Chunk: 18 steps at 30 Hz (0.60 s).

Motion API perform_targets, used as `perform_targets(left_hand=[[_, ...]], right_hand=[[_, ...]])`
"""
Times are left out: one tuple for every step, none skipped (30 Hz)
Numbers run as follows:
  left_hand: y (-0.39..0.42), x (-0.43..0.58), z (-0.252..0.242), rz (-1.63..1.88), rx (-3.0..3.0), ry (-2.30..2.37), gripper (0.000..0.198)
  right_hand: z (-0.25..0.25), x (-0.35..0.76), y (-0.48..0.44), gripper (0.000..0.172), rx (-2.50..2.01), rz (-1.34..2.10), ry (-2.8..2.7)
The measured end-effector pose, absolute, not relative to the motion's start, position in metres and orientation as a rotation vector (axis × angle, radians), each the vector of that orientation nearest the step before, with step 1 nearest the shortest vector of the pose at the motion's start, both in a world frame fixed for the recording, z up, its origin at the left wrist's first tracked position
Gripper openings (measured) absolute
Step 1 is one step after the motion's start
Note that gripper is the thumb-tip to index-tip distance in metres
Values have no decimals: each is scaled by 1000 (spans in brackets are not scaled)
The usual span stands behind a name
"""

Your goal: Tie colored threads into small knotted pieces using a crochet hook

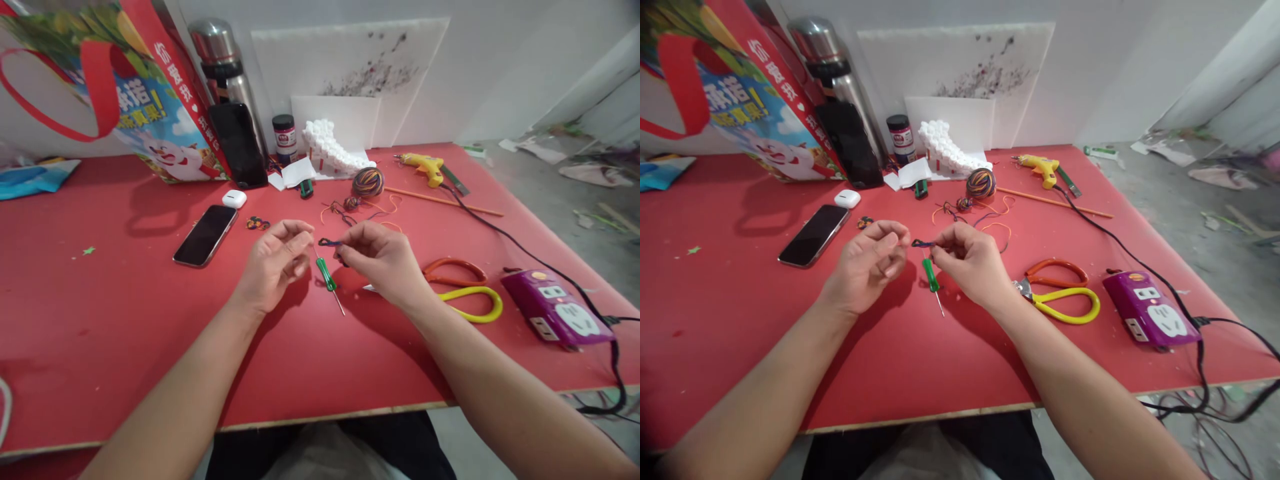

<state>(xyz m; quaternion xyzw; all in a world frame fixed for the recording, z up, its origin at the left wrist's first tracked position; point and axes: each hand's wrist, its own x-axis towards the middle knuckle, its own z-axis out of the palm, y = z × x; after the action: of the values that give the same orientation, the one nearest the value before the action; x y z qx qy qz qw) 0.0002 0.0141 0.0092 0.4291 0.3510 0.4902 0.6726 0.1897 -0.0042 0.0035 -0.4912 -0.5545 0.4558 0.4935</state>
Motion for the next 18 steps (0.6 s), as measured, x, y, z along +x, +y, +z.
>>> perform_targets(left_hand=[[13, 1, 9, 1124, 1065, 831, 25], [12, 2, 9, 1147, 1189, 867, 28], [10, 2, 9, 1169, 1334, 893, 28], [9, 3, 9, 1194, 1487, 905, 24], [8, 4, 10, 1223, 1636, 907, 16], [7, 4, 10, 1249, 1772, 902, 8], [7, 4, 10, 1268, 1887, 895, 3], [6, 4, 10, 1277, 1984, 892, 3], [5, 5, 10, 1285, 2064, 895, 4], [4, 5, 9, 1296, 2126, 904, 5], [4, 5, 8, 1307, 2169, 919, 6], [4, 5, 7, 1316, 2193, 938, 7], [3, 6, 5, 1322, 2193, 965, 8], [3, 6, 4, 1323, 2169, 999, 8], [3, 7, 2, 1322, 2119, 1039, 9], [3, 7, 1, 1315, 2054, 1080, 8], [2, 8, 0, 1303, 1984, 1119, 8], [2, 8, 0, 1293, 1922, 1149, 8]], right_hand=[[2, 189, -5, 11, -1196, 1088, -1371], [0, 188, -5, 11, -1202, 1070, -1400], [-1, 188, -6, 10, -1208, 1048, -1426], [-2, 187, -6, 10, -1212, 1028, -1451], [-3, 187, -7, 10, -1212, 1013, -1470], [-4, 187, -7, 10, -1209, 1004, -1482], [-5, 187, -8, 11, -1204, 1001, -1486], [-5, 187, -8, 11, -1200, 1002, -1482], [-5, 187, -8, 12, -1195, 1005, -1474], [-5, 187, -9, 13, -1191, 1009, -1465], [-5, 186, -9, 13, -1187, 1013, -1455], [-5, 186, -10, 13, -1183, 1017, -1450], [-4, 186, -10, 12, -1175, 1023, -1448], [-3, 186, -11, 12, -1158, 1036, -1450], [-2, 185, -11, 12, -1134, 1059, -1446], [-1, 185, -12, 12, -1107, 1099, -1433], [1, 185, -12, 13, -1080, 1150, -1410], [3, 184, -12, 13, -1059, 1207, -1380]])
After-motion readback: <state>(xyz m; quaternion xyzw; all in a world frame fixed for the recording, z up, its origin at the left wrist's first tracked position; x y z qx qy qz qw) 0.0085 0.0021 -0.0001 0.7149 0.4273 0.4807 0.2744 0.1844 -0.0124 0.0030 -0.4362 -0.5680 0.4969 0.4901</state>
